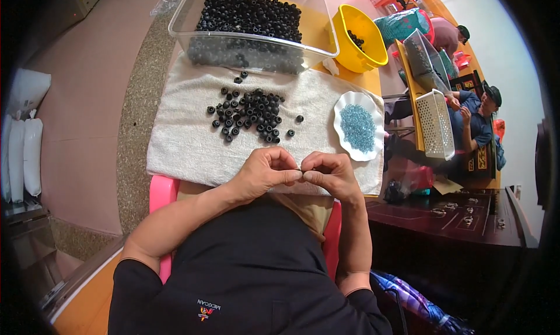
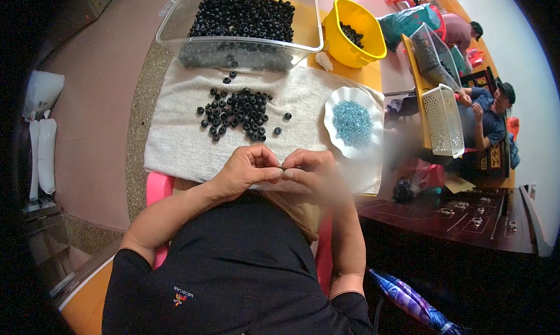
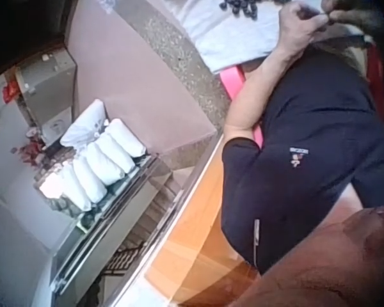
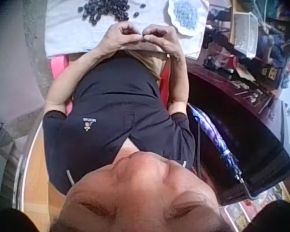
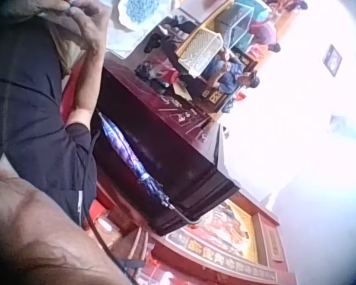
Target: Inspecting and sorting small black plastic components at a workbench.
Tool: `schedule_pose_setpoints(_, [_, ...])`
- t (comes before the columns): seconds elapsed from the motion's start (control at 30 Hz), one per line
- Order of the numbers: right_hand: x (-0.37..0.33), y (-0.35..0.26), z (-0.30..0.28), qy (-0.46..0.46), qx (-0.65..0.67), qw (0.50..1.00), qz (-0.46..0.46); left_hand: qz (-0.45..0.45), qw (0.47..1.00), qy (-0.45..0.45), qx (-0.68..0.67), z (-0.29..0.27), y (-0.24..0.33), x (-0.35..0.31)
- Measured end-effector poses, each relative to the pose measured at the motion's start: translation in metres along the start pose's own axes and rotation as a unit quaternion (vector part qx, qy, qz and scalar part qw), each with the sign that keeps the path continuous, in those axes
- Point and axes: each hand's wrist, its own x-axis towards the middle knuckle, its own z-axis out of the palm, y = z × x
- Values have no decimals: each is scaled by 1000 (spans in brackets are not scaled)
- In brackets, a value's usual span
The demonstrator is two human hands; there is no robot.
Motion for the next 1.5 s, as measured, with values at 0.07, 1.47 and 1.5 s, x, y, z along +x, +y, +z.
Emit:
schedule_pose_setpoints(0.07, [0,0,1,4,5,1000,8,-2,1000,1,2,0,0,0])
schedule_pose_setpoints(1.47, [-2,12,53,233,-294,883,-283,11,998,24,-49,-5,-6,2])
schedule_pose_setpoints(1.5, [0,13,54,240,-316,871,-289,13,998,24,-52,-8,-9,2])
